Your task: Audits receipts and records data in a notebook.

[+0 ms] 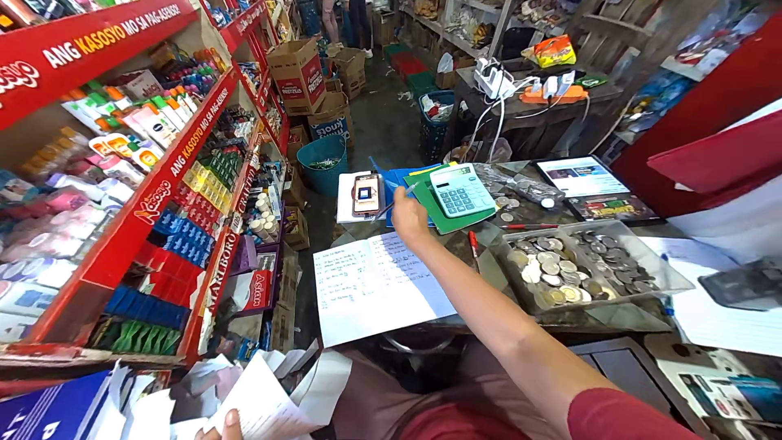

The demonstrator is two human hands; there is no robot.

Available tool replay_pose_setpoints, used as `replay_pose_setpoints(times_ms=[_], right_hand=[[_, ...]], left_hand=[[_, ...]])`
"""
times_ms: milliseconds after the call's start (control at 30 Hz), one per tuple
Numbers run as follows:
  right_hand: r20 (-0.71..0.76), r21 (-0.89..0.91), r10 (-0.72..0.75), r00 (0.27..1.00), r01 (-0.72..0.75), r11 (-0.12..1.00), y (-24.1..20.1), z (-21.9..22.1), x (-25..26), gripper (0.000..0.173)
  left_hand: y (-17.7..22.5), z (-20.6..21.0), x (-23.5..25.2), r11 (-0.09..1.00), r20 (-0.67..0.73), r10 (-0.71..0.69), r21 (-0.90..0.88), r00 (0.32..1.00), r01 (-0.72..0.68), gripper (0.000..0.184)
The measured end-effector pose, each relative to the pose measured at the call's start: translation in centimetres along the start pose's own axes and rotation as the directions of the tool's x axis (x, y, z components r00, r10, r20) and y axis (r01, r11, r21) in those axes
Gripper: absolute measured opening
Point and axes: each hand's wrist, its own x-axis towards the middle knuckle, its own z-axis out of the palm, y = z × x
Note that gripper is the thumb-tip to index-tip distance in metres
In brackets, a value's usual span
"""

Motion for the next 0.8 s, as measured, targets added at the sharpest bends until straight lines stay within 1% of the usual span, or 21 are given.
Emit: replay_pose_setpoints(times_ms=[100, 167, 267, 433, 533, 600, 667, 700, 733, 767, 800], right_hand=[[0.154, -0.05, -0.102, 0.983, 0.111, 0.993, -1.4, 2.0, -2.2, 0.031], [0.212, -0.07, -0.154, 0.965, 0.173, 0.983, -1.4, 4.0, -3.1, 0.032], [0.229, -0.104, -0.179, 0.957, 0.207, 0.973, -1.0, 5.5, -3.6, 0.032], [0.228, -0.095, -0.178, 0.957, 0.204, 0.974, -0.6, 5.5, -3.8, 0.031], [0.225, -0.065, -0.17, 0.96, 0.188, 0.98, 0.2, 5.4, -3.9, 0.036], [0.173, -0.037, -0.175, 0.969, 0.184, 0.982, 1.5, 5.8, -4.2, 0.037], [0.091, 0.039, -0.213, 0.973, 0.21, 0.977, 2.9, 6.4, -4.5, 0.036], [0.013, 0.105, -0.248, 0.969, 0.245, 0.964, 3.5, 6.4, -4.6, 0.034], [-0.107, 0.18, -0.277, 0.955, 0.292, 0.939, 3.9, 6.1, -4.7, 0.031], [-0.213, 0.257, -0.273, 0.938, 0.323, 0.911, 4.0, 5.3, -4.5, 0.031], [-0.295, 0.321, -0.237, 0.926, 0.33, 0.888, 4.0, 3.9, -4.3, 0.032]], left_hand=[[0.5, 0.2, 0.2, 1.0, 0.006, 0.003, 0.002, 1.0, -0.003, 0.023], [1.1, 0.2, 0.1, 1.0, -0.007, -0.007, 0.017, 1.0, 0.008, 0.023], [1.4, -0.1, -0.2, 0.999, -0.039, -0.006, 0.035, 0.999, 0.007, 0.024], [1.1, 0.0, -0.7, 0.999, -0.04, -0.016, 0.032, 0.999, 0.018, 0.022], [1.0, 0.2, -0.6, 0.999, -0.037, -0.016, 0.027, 0.999, 0.017, 0.022], [1.2, 0.3, -0.5, 1.0, -0.035, -0.02, 0.02, 0.999, 0.021, 0.023], [1.3, 0.4, -0.5, 1.0, -0.033, -0.021, 0.016, 0.999, 0.021, 0.023], [1.3, 0.4, -0.5, 1.0, -0.032, -0.024, 0.019, 0.999, 0.025, 0.023], [1.2, 0.4, -0.5, 0.999, -0.028, -0.024, 0.022, 0.999, 0.025, 0.023], [1.2, 0.5, -0.5, 0.999, -0.025, -0.023, 0.022, 0.999, 0.023, 0.023], [1.2, 0.5, -0.5, 1.0, -0.026, -0.023, 0.018, 0.999, 0.023, 0.023]])
